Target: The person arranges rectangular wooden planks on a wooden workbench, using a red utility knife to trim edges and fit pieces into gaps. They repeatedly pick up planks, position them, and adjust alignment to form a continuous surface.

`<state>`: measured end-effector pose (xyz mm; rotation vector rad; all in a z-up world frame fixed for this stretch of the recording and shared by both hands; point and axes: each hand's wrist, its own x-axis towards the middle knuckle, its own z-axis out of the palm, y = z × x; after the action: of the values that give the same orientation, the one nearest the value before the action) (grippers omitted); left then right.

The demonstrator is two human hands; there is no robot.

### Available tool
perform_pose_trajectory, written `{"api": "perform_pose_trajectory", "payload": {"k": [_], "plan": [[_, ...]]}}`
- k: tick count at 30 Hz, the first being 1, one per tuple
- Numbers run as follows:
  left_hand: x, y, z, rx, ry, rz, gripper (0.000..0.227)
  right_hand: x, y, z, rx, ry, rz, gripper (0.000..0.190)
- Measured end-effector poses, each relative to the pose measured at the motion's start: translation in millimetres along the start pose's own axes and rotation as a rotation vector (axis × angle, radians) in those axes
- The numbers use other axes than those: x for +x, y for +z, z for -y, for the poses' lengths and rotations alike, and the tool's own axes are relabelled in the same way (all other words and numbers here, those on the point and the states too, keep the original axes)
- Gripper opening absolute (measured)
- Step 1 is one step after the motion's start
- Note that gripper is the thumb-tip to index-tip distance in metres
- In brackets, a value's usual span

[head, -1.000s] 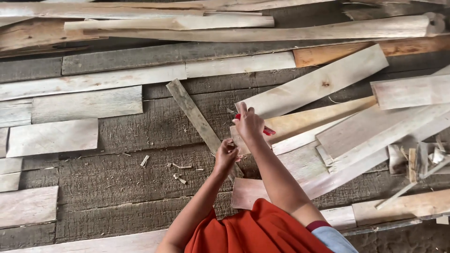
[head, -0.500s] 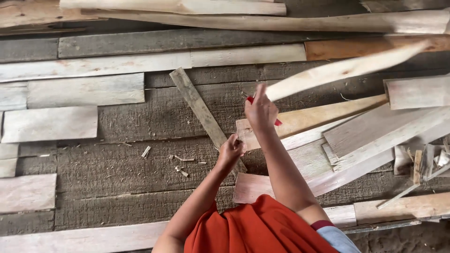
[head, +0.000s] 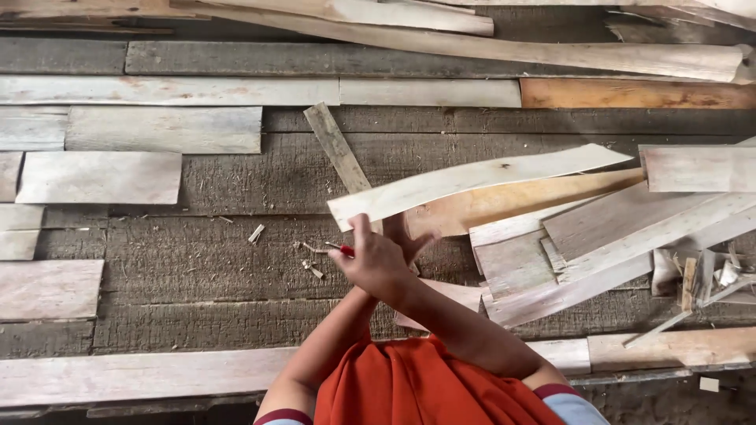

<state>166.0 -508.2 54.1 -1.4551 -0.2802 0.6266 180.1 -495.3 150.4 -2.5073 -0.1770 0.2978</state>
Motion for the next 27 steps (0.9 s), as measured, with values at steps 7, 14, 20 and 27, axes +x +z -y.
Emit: {"api": "perform_pose_trajectory", "payload": {"k": [7, 14, 20, 27], "plan": [[51.3, 38.0, -76.0, 1.033, 0.094, -0.272, 0.044, -36.4, -3.8, 27.9, -0.074, -0.104, 0.535, 0.053], [87.9, 82.0, -122.2, 2.074, 0.211, -0.588, 0.068, -16.6, 54.8, -83.9, 0.106, -0.051, 0.031, 0.017], [119.4, 144.5, -180.5, 1.960, 0.481, -0.607, 0.074, 4.1, 85.3, -153.6, -0.134, 0.156, -0.064, 0.014], [137.8, 213.2, -250.6, 1.938, 0.718, -0.568, 0.071, -4.1, 111.6, -159.1, -0.168, 0.204, 0.021, 0.019]]}}
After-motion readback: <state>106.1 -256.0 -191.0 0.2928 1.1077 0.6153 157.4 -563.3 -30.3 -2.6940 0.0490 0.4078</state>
